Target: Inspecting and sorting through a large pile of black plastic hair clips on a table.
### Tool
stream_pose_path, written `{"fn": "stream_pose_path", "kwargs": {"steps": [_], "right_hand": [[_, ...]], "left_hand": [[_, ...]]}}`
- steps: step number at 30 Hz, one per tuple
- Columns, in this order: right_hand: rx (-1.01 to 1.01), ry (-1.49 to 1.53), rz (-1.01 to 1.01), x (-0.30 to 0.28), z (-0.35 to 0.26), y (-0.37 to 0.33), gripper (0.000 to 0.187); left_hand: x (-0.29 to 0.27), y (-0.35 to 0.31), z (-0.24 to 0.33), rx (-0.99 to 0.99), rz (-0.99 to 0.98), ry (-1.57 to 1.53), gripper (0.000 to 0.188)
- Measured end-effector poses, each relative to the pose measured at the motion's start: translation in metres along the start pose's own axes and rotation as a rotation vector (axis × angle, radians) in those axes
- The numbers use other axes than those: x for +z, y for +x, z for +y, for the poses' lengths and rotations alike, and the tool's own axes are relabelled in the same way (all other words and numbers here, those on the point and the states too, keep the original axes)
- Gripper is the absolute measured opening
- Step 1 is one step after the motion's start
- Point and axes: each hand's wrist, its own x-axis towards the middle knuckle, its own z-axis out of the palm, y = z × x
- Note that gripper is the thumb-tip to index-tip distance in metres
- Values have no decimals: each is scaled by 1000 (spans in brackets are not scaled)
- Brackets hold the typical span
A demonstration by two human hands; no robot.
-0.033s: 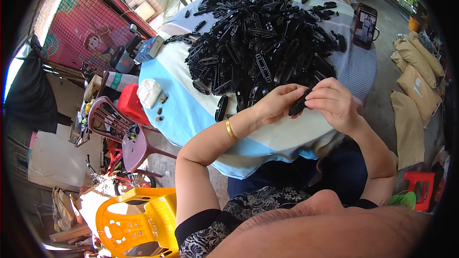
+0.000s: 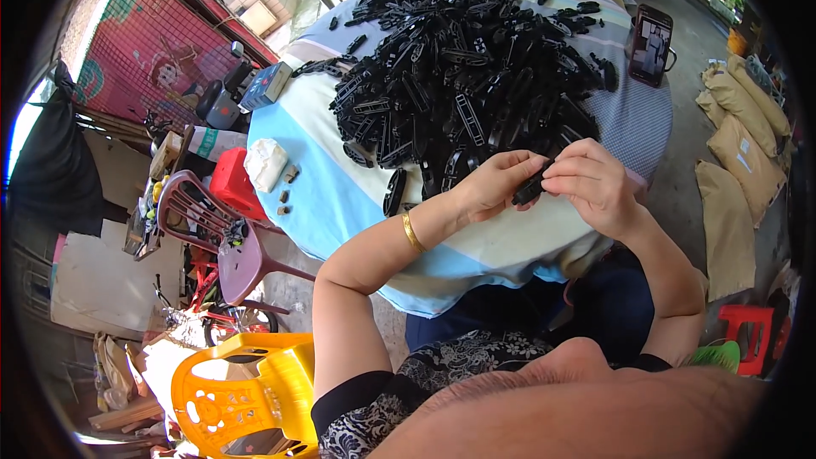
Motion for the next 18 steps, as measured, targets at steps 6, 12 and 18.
{"fn": "stream_pose_path", "kwargs": {"steps": [6,12,18], "right_hand": [[-84,-80,-33,4,-1,2,23],[-51,-95,-122,7,0,0,22],[511,133,-71,9,-7,-9,28]], "left_hand": [[-1,-11,2,-80,25,75,28],[-3,-19,6,-55,-116,137,30],[3,-23,-8,261,-19,631,44]]}}
